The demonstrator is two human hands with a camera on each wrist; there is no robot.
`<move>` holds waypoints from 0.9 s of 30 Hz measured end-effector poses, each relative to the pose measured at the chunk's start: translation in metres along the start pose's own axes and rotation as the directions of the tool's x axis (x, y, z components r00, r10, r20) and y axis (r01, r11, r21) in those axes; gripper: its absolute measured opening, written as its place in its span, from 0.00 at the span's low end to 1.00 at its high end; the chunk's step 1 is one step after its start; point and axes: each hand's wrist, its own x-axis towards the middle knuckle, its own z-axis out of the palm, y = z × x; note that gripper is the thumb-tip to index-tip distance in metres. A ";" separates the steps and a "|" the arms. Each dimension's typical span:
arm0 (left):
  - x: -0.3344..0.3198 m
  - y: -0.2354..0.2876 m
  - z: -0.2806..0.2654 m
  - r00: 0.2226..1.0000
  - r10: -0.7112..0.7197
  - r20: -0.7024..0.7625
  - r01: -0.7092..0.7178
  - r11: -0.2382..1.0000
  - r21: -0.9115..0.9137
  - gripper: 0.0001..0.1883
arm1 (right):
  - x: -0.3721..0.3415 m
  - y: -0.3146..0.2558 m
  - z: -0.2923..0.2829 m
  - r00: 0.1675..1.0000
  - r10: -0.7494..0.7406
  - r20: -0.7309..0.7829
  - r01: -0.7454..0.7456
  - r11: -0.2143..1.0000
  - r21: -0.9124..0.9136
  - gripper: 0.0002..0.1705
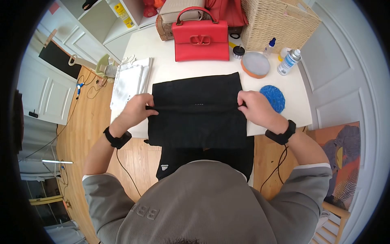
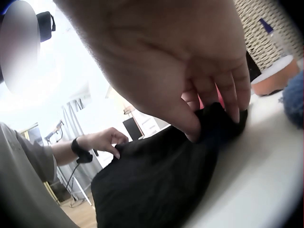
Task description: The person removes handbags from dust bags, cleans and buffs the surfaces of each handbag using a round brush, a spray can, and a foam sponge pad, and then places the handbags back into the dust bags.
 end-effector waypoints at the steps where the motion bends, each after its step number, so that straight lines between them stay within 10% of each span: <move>1: 0.000 -0.009 -0.003 0.996 0.034 -0.080 -0.045 0.989 -0.141 0.18 | 0.001 -0.002 -0.008 0.998 0.058 -0.012 -0.056 0.992 0.110 0.11; 7: 0.005 0.022 -0.074 0.957 -0.010 -0.288 -0.035 0.988 -0.151 0.18 | 0.014 -0.027 -0.063 0.972 -0.037 -0.232 0.065 0.992 0.111 0.14; 12: 0.010 0.027 -0.091 0.833 0.127 -0.539 -0.197 0.978 -0.075 0.15 | 0.019 -0.039 -0.083 0.852 -0.321 -0.414 0.211 0.933 -0.291 0.12; 14: 0.010 0.013 -0.084 0.760 0.446 -0.472 -0.344 0.893 0.290 0.20 | 0.015 -0.036 -0.077 0.838 -0.350 -0.418 0.216 0.917 -0.335 0.11; 17: 0.010 -0.004 -0.031 0.743 0.562 -0.363 -0.414 0.812 0.410 0.11 | 0.007 -0.013 -0.036 0.821 -0.467 -0.330 0.273 0.827 -0.491 0.09; 22: -0.006 -0.011 0.040 0.815 0.566 -0.120 -0.469 0.768 0.436 0.07 | -0.020 0.002 0.029 0.921 -0.387 0.050 0.359 0.793 -0.493 0.10; 27: -0.013 -0.005 0.026 0.879 0.477 0.001 -0.438 0.807 0.397 0.16 | -0.023 -0.002 0.025 0.867 -0.498 0.005 0.425 0.734 -0.530 0.14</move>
